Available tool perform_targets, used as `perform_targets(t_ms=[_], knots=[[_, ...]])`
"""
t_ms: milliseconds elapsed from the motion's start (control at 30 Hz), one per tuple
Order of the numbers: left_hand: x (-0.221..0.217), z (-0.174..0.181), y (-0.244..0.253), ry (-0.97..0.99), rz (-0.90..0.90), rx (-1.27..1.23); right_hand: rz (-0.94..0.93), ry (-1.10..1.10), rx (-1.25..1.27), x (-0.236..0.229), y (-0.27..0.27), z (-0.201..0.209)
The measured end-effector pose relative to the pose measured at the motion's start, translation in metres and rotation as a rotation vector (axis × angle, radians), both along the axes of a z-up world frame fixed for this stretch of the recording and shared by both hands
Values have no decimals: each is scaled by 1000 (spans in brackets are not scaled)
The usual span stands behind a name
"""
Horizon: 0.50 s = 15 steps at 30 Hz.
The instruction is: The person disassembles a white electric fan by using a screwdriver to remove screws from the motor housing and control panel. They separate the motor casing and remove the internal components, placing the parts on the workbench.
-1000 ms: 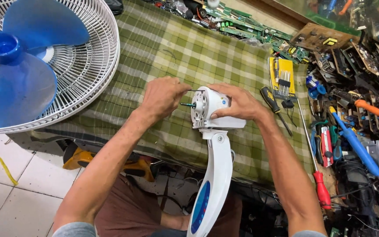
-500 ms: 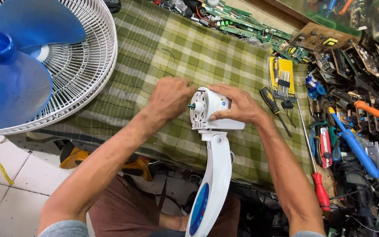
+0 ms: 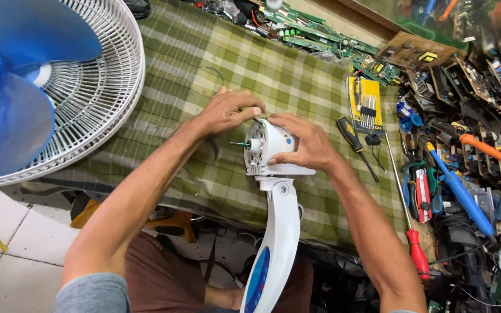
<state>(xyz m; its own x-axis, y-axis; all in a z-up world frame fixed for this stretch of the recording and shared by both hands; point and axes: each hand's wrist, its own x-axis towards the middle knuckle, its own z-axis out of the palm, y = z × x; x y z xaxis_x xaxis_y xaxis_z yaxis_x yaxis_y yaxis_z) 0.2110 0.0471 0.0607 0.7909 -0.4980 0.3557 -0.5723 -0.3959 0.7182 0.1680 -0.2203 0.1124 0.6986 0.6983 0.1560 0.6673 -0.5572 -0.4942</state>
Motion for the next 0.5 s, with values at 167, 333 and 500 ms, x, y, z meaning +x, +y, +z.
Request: perform_targets(t_ms=[167,333,500], knots=[[2,-36,-16,69,-64,-216,-11,-55,-69,0,0,-16],[-3,-39,-20,146,-217,-494,8,-125,-47,-4,3,-11],[10,-70,-42,317,-227,-758,46,-213,-3,-7,2,-11]])
